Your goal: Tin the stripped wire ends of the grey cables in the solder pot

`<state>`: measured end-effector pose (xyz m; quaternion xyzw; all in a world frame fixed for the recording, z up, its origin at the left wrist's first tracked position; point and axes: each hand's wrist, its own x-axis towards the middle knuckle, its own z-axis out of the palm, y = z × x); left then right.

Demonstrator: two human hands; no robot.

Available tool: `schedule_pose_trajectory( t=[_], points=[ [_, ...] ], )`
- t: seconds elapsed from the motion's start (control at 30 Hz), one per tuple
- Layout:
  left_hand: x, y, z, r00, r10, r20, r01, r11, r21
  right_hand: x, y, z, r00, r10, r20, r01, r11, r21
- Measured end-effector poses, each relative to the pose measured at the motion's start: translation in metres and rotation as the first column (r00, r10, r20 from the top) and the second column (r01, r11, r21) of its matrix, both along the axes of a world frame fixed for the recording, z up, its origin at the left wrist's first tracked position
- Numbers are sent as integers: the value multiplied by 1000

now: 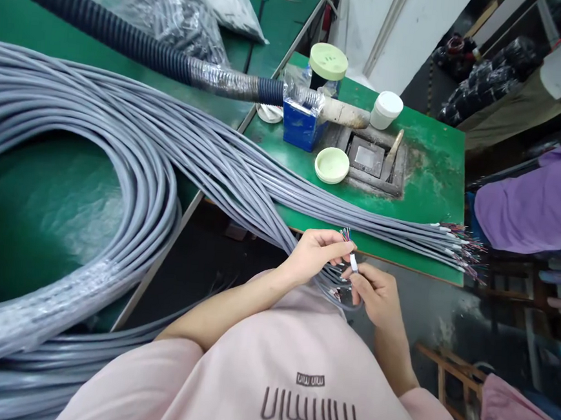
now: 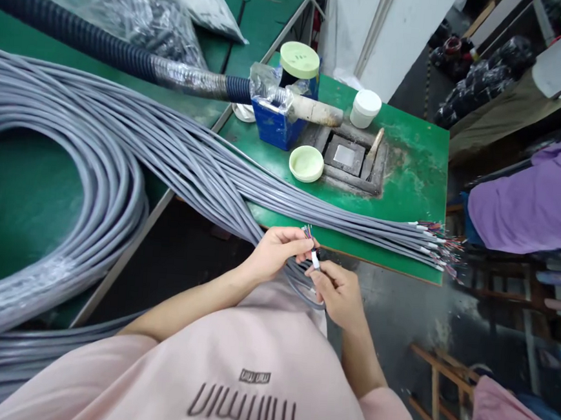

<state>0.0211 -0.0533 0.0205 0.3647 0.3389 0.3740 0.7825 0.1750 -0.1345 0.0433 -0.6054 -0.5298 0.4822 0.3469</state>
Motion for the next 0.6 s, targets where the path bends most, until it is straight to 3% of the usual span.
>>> schedule_pose_trajectory(
  t=[0.6],
  points=[
    [3,0,-2,998,48,30,-47,998,-35,1,3,-6,999,8,-32,-8,1000,-14]
  ],
)
